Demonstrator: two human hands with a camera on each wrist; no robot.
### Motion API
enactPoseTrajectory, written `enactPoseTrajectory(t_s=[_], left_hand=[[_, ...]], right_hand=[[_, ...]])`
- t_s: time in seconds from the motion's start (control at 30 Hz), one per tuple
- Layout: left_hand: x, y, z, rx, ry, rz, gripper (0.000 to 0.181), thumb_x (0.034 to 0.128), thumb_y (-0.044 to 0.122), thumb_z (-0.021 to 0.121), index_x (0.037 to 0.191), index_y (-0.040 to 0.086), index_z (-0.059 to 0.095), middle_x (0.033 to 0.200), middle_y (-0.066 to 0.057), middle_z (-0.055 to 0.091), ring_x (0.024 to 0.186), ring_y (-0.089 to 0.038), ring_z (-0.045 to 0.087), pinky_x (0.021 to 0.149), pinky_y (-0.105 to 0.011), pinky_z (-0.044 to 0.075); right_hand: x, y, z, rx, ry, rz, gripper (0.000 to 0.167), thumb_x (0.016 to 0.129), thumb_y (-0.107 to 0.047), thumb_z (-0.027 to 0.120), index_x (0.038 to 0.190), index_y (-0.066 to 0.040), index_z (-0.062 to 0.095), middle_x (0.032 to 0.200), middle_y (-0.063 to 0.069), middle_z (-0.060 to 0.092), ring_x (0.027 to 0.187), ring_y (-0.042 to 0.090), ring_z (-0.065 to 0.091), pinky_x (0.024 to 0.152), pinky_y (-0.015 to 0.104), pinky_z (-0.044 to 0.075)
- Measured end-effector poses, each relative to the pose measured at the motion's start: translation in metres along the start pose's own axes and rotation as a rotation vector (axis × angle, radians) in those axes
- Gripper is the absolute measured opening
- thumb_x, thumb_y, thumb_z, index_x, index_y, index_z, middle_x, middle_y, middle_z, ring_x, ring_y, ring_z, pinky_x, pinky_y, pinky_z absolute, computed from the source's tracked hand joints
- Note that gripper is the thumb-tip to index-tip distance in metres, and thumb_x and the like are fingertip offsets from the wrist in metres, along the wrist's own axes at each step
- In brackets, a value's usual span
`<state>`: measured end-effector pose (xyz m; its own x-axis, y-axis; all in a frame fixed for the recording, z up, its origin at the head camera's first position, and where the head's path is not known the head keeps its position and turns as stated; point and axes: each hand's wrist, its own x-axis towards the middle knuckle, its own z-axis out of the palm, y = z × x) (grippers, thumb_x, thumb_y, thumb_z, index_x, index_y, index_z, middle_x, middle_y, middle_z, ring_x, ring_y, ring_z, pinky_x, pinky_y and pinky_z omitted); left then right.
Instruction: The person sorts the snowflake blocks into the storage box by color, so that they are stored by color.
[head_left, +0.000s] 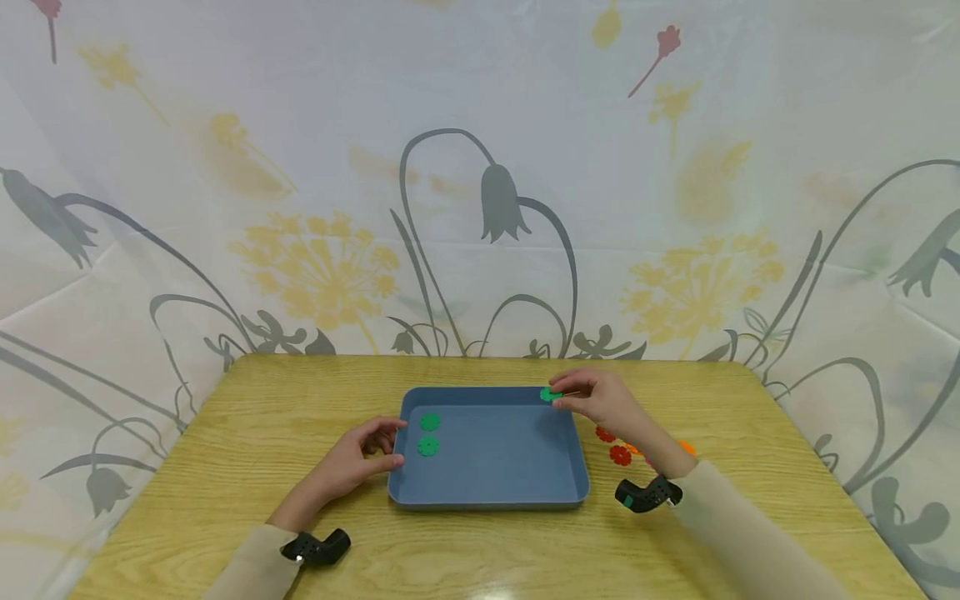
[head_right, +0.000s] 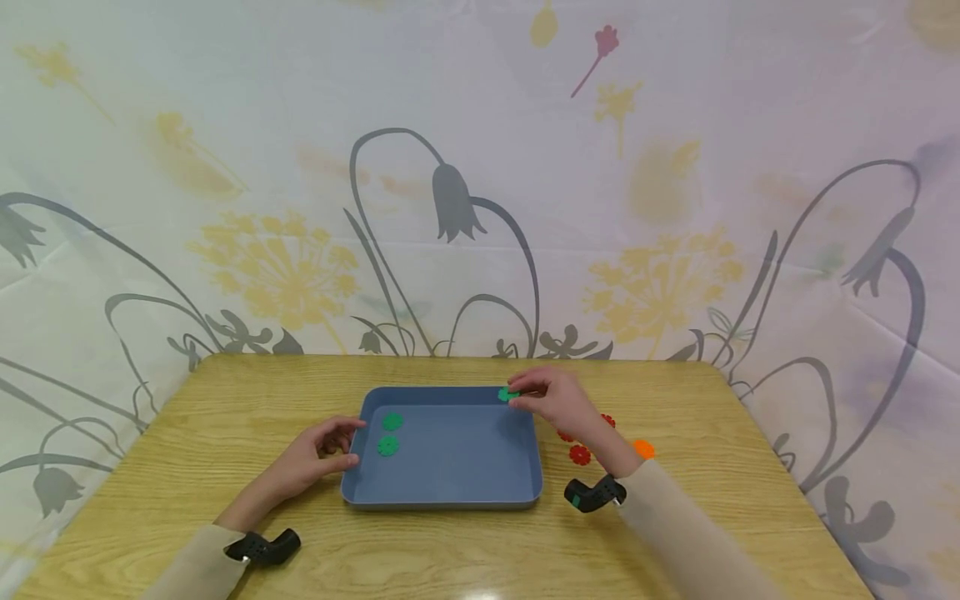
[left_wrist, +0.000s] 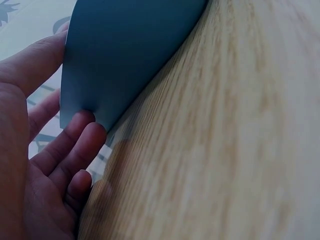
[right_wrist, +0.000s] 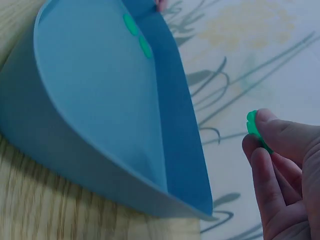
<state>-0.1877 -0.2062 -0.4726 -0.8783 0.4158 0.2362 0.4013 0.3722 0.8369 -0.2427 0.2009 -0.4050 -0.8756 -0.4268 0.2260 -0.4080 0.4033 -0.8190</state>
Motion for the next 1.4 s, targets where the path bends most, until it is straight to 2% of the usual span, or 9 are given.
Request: enactPoseTrajectory(t_s=[0.2, 0.3, 0.43, 0.57, 0.8, 0.93, 1.2, 1.4], left_hand=[[-0.003, 0.026, -0.003, -0.032, -0.026, 0.001, 0.045, 0.0854, 0.008, 0.068, 0.125, -0.005, 0.052, 0.099, -0.022, 0.054, 0.081, -0.022, 0.055, 0.071, -0.03, 0.042], [-0.003, 0.031, -0.004, -0.038, -0.025, -0.003, 0.045, 0.0852, 0.008, 0.068, 0.125, -0.006, 0.052, 0.099, -0.022, 0.054, 0.081, -0.021, 0.055, 0.071, -0.03, 0.042], [-0.003, 0.033, -0.004, -0.042, -0.013, -0.004, 0.045, 0.0841, 0.006, 0.068, 0.124, -0.006, 0.052, 0.098, -0.022, 0.054, 0.081, -0.022, 0.055, 0.072, -0.03, 0.043], [-0.004, 0.034, -0.005, -0.043, -0.008, -0.011, 0.045, 0.0841, 0.006, 0.068, 0.124, -0.006, 0.052, 0.099, -0.023, 0.054, 0.082, -0.022, 0.055, 0.072, -0.031, 0.043], [-0.004, 0.034, -0.004, -0.035, -0.013, -0.015, 0.045, 0.0847, 0.007, 0.068, 0.125, -0.006, 0.052, 0.1, -0.022, 0.054, 0.083, -0.022, 0.056, 0.073, -0.031, 0.043], [-0.004, 0.034, -0.004, -0.034, -0.015, -0.019, 0.045, 0.0848, 0.008, 0.068, 0.125, -0.005, 0.052, 0.101, -0.022, 0.055, 0.084, -0.022, 0.056, 0.073, -0.031, 0.043], [-0.004, 0.033, -0.004, -0.034, -0.015, -0.026, 0.045, 0.0853, 0.009, 0.068, 0.125, -0.004, 0.052, 0.1, -0.02, 0.055, 0.083, -0.022, 0.056, 0.073, -0.031, 0.043], [-0.003, 0.032, -0.004, -0.032, -0.014, -0.025, 0.045, 0.0851, 0.009, 0.068, 0.125, -0.004, 0.052, 0.099, -0.019, 0.055, 0.083, -0.021, 0.056, 0.072, -0.031, 0.043]], right_hand=[[0.011, -0.004, 0.021, 0.004, -0.087, -0.036, 0.014, 0.082, -0.014, 0.073, 0.095, -0.01, 0.073, 0.117, 0.009, 0.06, 0.099, 0.019, 0.062, 0.077, 0.027, 0.05], [0.017, -0.007, 0.034, -0.043, -0.12, -0.066, 0.013, 0.081, -0.013, 0.073, 0.094, -0.011, 0.074, 0.115, 0.005, 0.062, 0.099, 0.017, 0.061, 0.076, 0.025, 0.05], [0.024, -0.008, 0.05, -0.126, -0.165, -0.123, 0.009, 0.08, -0.011, 0.074, 0.089, -0.011, 0.074, 0.11, 0.002, 0.064, 0.094, 0.015, 0.061, 0.072, 0.024, 0.05], [0.03, -0.013, 0.064, -0.153, -0.238, -0.147, 0.007, 0.081, -0.009, 0.073, 0.087, -0.009, 0.074, 0.105, 0.002, 0.064, 0.091, 0.014, 0.061, 0.07, 0.024, 0.05], [0.037, -0.029, 0.087, -0.164, -0.368, -0.103, 0.014, 0.084, -0.006, 0.069, 0.095, -0.013, 0.072, 0.094, -0.006, 0.066, 0.082, 0.007, 0.062, 0.069, 0.024, 0.049], [0.041, -0.037, 0.103, -0.138, -0.43, -0.095, 0.019, 0.083, -0.005, 0.069, 0.101, -0.011, 0.072, 0.095, -0.004, 0.067, 0.082, 0.006, 0.062, 0.067, 0.024, 0.049], [0.047, -0.048, 0.132, -0.153, -0.466, -0.122, 0.013, 0.08, -0.01, 0.073, 0.093, -0.014, 0.074, 0.083, -0.011, 0.067, 0.076, 0.0, 0.06, 0.066, 0.02, 0.048], [0.048, -0.043, 0.146, -0.078, -0.488, -0.092, 0.016, 0.08, -0.011, 0.074, 0.096, -0.013, 0.072, 0.079, -0.012, 0.064, 0.073, 0.002, 0.06, 0.064, 0.021, 0.048]])
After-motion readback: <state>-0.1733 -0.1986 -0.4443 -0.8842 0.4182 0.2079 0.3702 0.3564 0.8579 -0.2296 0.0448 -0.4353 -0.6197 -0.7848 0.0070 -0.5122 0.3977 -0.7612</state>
